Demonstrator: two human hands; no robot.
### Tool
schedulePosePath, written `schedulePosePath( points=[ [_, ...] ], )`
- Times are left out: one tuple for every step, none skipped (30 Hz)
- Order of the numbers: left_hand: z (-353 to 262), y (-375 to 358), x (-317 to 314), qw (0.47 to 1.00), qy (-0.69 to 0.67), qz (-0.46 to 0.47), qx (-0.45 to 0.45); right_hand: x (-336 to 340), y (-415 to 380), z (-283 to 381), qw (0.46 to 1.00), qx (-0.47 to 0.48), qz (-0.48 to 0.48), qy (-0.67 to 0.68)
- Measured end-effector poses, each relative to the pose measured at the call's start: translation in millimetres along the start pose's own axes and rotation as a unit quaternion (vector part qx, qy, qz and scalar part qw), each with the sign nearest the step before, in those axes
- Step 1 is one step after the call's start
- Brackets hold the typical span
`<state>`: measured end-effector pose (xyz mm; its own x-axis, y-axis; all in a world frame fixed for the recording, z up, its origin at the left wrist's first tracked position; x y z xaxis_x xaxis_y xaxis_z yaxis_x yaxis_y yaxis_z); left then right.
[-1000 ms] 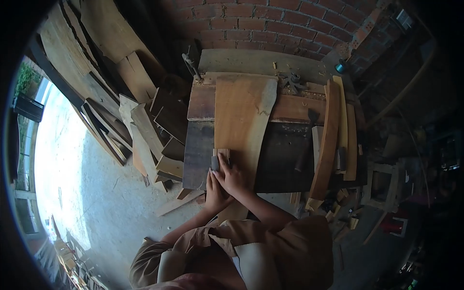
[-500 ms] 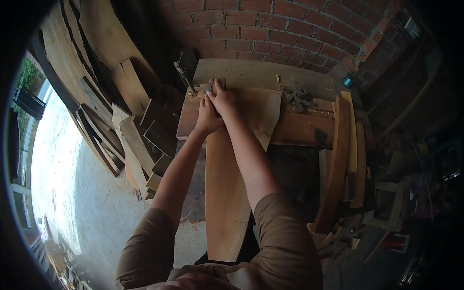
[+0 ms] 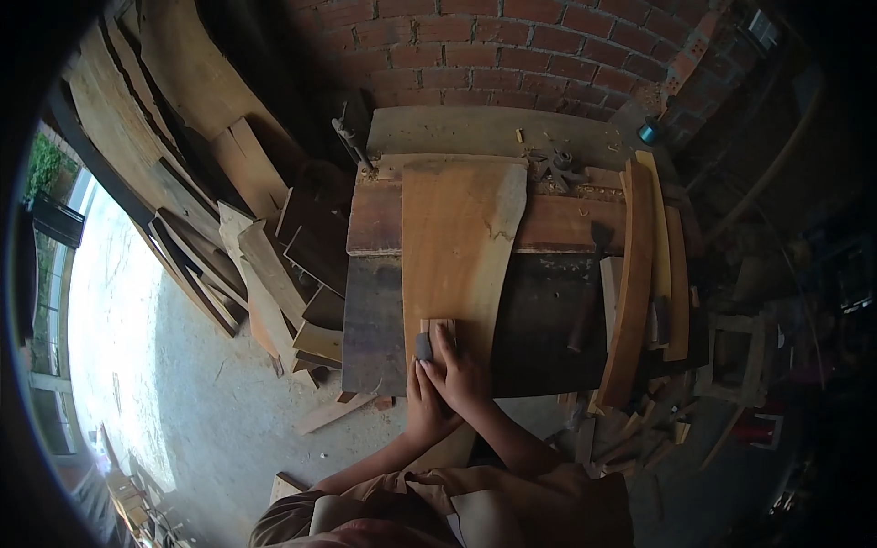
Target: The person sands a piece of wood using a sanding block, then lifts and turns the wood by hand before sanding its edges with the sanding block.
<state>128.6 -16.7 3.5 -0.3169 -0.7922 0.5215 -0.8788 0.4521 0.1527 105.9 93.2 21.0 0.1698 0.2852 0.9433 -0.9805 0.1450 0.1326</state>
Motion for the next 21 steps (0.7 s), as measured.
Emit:
schedulePosePath(
  points=[
    [-0.7, 4.1, 1.0, 1.0, -0.007, 0.008, -0.01, -1.0, 0.8, -1.5, 0.999, -0.028, 0.039, 0.005],
    [5.3, 28.3, 2.5, 1.0, -0.004, 0.022, -0.016, 9.6, 27.6, -1.7, 0.996, -0.047, 0.066, 0.044],
    [10.6, 60.5, 5.1, 0.999, -0.019, 0.017, -0.019, -9.3, 54.1, -15.1, 0.998, -0.035, 0.001, 0.049],
    [19.1, 97.4, 4.8, 0.999, -0.032, -0.002, -0.036, 3.1, 92.1, -16.7, 0.994, -0.073, 0.061, 0.047],
    [26.4, 138.0, 4.7, 0.998, -0.046, -0.017, -0.028, -8.1, 131.9, -30.9, 0.998, -0.055, 0.023, 0.032],
    [38.9, 181.2, -2.3, 0.998, -0.025, -0.047, -0.04, -9.1, 175.2, -40.5, 0.998, -0.058, 0.03, 0.025],
    [44.7, 225.5, -2.1, 0.998, -0.032, -0.046, -0.037, -16.3, 221.4, -55.1, 0.998, -0.053, 0.01, 0.023],
    [49.2, 264.3, 0.6, 0.998, -0.037, -0.041, -0.039, -23.2, 257.8, -66.5, 0.998, -0.051, -0.014, 0.023],
    [55.1, 293.7, 1.3, 0.998, -0.034, -0.032, -0.047, -24.7, 278.2, -70.0, 0.998, -0.051, -0.02, 0.023],
    [52.1, 308.7, 4.1, 0.998, -0.035, -0.024, -0.052, -24.4, 293.8, -70.3, 0.998, -0.064, -0.016, -0.008],
    [50.6, 300.1, 2.5, 0.997, -0.046, -0.045, -0.039, -24.5, 298.7, -72.2, 0.996, -0.076, -0.006, -0.04],
    [47.5, 282.1, -0.8, 0.997, -0.049, -0.046, -0.03, -27.0, 285.6, -72.2, 0.996, -0.074, 0.003, -0.042],
    [44.7, 264.2, -1.9, 0.998, -0.044, -0.048, -0.015, -27.0, 264.7, -67.5, 0.997, -0.07, 0.007, -0.027],
    [39.5, 248.7, -1.1, 0.998, -0.037, -0.05, -0.008, -23.5, 245.9, -61.9, 0.998, -0.065, 0.003, -0.012],
    [33.4, 216.7, -3.7, 0.998, -0.038, -0.052, -0.002, -24.8, 213.6, -56.4, 0.999, -0.04, -0.021, -0.004],
    [26.1, 177.3, -7.9, 0.998, -0.039, -0.05, 0.002, -26.0, 173.5, -51.1, 0.999, -0.02, -0.046, 0.003],
    [17.3, 135.7, -9.3, 0.998, -0.048, -0.04, 0.0, -2.5, 129.7, -34.5, 0.998, -0.053, 0.034, -0.002],
    [9.4, 96.5, -9.7, 0.999, -0.042, -0.014, 0.0, 5.9, 89.0, -26.0, 0.994, -0.072, 0.079, -0.021],
    [1.3, 56.0, -12.6, 1.0, -0.026, 0.005, 0.003, 3.4, 49.3, -24.2, 0.998, -0.048, 0.05, 0.001],
    [-4.3, 25.7, -16.3, 1.0, -0.01, 0.024, 0.009, 10.8, 18.4, -18.1, 0.991, -0.064, 0.114, -0.011],
    [-6.1, 10.2, -18.8, 0.999, 0.016, 0.043, 0.01, 3.7, -4.4, -15.8, 0.999, -0.018, -0.026, -0.043]
  ],
)
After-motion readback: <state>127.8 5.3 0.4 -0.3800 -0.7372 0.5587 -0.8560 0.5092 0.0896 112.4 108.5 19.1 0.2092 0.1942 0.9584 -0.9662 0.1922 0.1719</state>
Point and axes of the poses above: each hand's wrist, its own y-axis towards the middle knuckle, its own x-axis out of the back of the hand, z = x × y, the point moved 1 cm from there along y, towards the middle knuckle, and after that the axes turned 15 degrees about -y, right-handed, at the moved point
